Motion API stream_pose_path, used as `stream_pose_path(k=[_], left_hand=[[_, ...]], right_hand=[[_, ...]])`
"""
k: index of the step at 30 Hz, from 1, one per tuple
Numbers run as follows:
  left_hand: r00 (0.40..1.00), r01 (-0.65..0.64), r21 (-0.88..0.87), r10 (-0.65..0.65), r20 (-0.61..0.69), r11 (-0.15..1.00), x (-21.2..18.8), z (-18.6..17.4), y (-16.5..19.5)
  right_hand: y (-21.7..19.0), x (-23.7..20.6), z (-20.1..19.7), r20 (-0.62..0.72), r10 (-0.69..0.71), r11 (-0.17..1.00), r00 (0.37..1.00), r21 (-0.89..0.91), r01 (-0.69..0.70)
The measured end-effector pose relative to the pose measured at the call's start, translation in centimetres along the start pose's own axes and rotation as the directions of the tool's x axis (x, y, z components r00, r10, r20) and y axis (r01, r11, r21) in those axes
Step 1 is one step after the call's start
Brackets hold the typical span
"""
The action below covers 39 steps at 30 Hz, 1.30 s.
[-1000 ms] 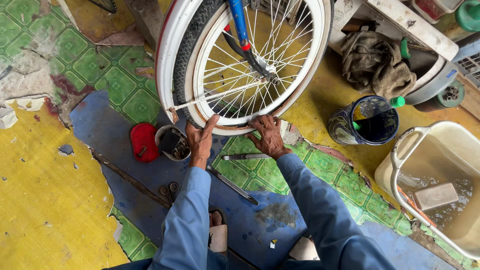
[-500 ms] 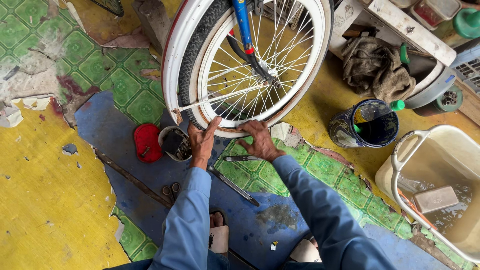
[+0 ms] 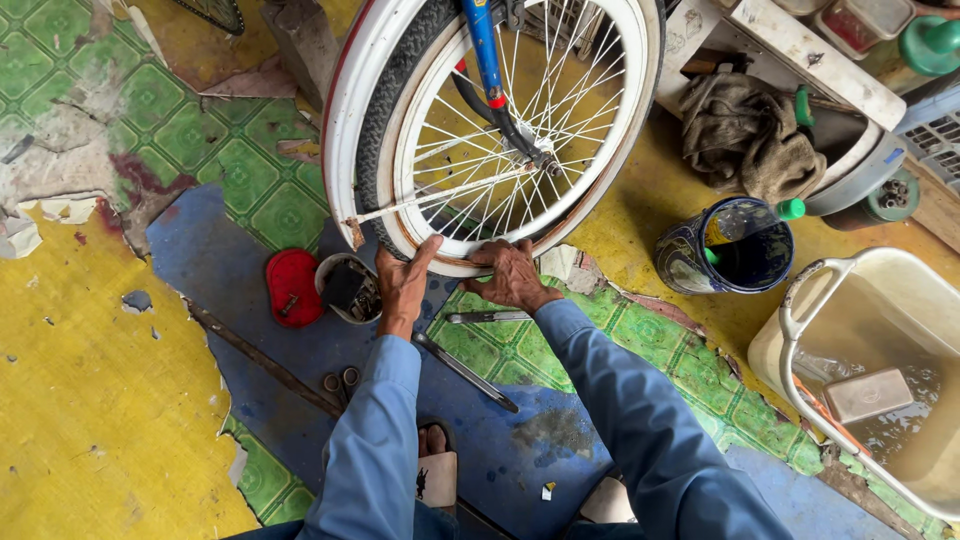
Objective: The person uses a green-handled tool to pry and adjust the tire bead on a bicycle wheel. They repeatedly insert the tool between the tire and rim, rotate the wheel, and reposition the tool to work around the circumference. The person also uses their hands to press and align the tire bead.
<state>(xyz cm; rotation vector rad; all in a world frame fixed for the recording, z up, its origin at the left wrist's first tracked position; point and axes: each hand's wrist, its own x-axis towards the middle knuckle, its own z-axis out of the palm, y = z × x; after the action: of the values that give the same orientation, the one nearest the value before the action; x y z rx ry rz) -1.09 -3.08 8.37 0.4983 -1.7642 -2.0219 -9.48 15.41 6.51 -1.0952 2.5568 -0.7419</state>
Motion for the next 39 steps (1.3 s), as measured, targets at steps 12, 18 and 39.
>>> stream_pose_path(k=[12, 18, 39], left_hand=[[0.974, 0.066, 0.3, -0.127, 0.187, 0.952, 1.6, -3.6, -0.8], [0.968, 0.047, 0.245, -0.105, 0.228, 0.968, 1.8, -3.4, 0.8], [0.935, 0.293, 0.357, -0.344, 0.087, 0.887, 0.9, -3.3, -1.1]], right_hand=[[0.9, -1.9, 2.5, -0.363, -0.117, 0.982, 0.924, 0.095, 0.161], [0.1, -2.6, 3.0, -0.42, -0.06, 0.968, 0.906, 0.195, 0.155], [6.4, -6.7, 1.0, -0.171, -0.075, 0.994, 0.982, 0.066, 0.087]])
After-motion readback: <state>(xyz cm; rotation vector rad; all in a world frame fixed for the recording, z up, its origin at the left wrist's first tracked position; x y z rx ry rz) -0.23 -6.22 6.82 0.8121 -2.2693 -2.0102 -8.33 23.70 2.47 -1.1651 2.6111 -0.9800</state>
